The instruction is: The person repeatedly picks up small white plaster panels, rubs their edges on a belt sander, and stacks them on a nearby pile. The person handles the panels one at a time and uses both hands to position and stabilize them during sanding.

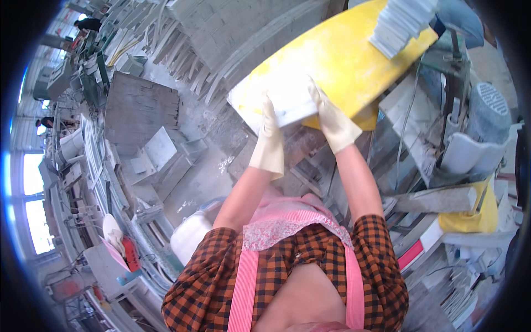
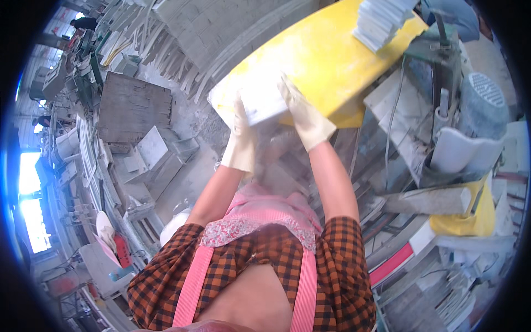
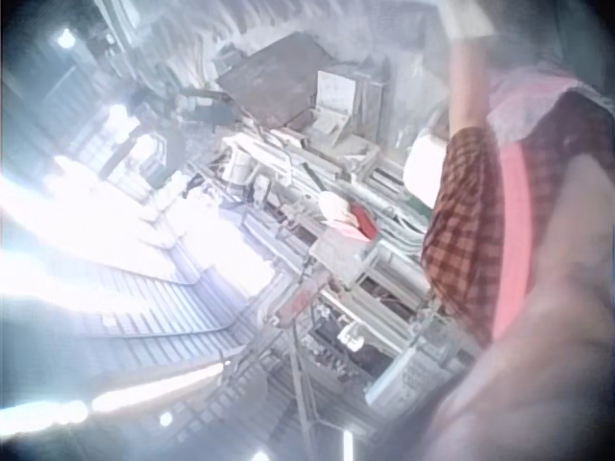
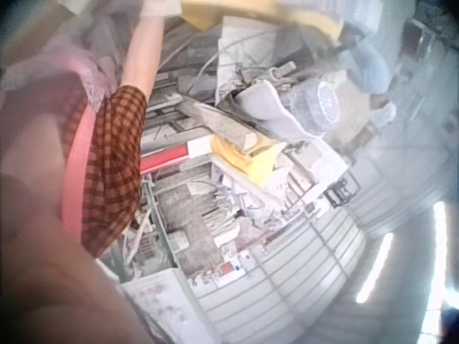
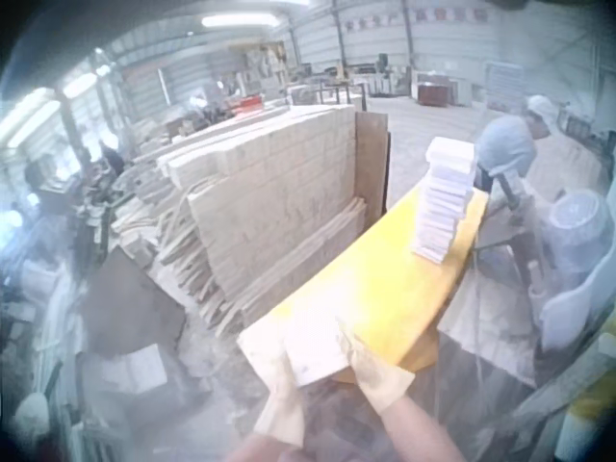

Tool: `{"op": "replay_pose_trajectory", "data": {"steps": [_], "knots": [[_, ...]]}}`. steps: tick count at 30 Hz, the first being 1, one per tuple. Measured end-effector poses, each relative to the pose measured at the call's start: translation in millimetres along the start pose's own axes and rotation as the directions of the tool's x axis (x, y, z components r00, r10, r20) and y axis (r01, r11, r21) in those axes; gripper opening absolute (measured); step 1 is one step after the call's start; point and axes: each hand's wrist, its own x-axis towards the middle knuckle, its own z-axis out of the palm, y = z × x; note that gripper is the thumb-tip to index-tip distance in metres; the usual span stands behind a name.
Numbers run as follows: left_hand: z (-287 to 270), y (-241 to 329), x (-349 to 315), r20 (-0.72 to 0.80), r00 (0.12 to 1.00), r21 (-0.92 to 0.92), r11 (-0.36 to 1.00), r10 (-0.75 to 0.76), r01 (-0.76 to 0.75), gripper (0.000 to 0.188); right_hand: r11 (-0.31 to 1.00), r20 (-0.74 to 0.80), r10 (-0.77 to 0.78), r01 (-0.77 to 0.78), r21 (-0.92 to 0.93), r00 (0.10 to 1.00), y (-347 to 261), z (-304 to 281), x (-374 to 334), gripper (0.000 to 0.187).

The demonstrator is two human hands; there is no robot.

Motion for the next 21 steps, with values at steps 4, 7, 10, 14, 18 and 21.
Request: {"op": "replay_pose_trajectory", "data": {"steps": [4, 7, 10, 14, 18, 21], "knots": [[3, 12, -4, 0.009, 0.998, 0.347, 0.936, 0.063, -0.062, 0.085, 0.887, 0.102, -0.071, 0.016, 0.461, 0.992, -4, -35, 10, 0.058], [-9, 20, -14, 0.355, 0.921, 0.696, 0.614, 0.158, -0.373, 0.086, 0.998, -0.052, -0.053, 0.054, 0.030, 0.997, -5, -39, 19, 0.058], [-8, 29, -3, 0.064, 0.998, 0.590, 0.807, -0.017, -0.025, 0.090, 0.955, -0.130, -0.051, 0.011, -0.295, 0.990, -5, -24, 22, 0.058], [11, 65, 15, 0.227, 0.970, 0.956, 0.172, 0.082, -0.238, 0.115, 0.868, -0.154, -0.039, -0.043, -0.495, 0.987, -6, -7, 31, 0.057], [53, 90, 21, 0.513, 0.841, 0.763, -0.359, -0.170, -0.538, 0.136, 0.826, -0.166, -0.029, -0.069, -0.560, 0.986, -4, -10, 34, 0.056], [78, 87, 26, 0.444, 0.842, 0.690, -0.483, -0.306, -0.539, 0.128, 0.812, -0.171, -0.039, -0.069, -0.579, 0.984, -8, -18, 30, 0.056]]}}
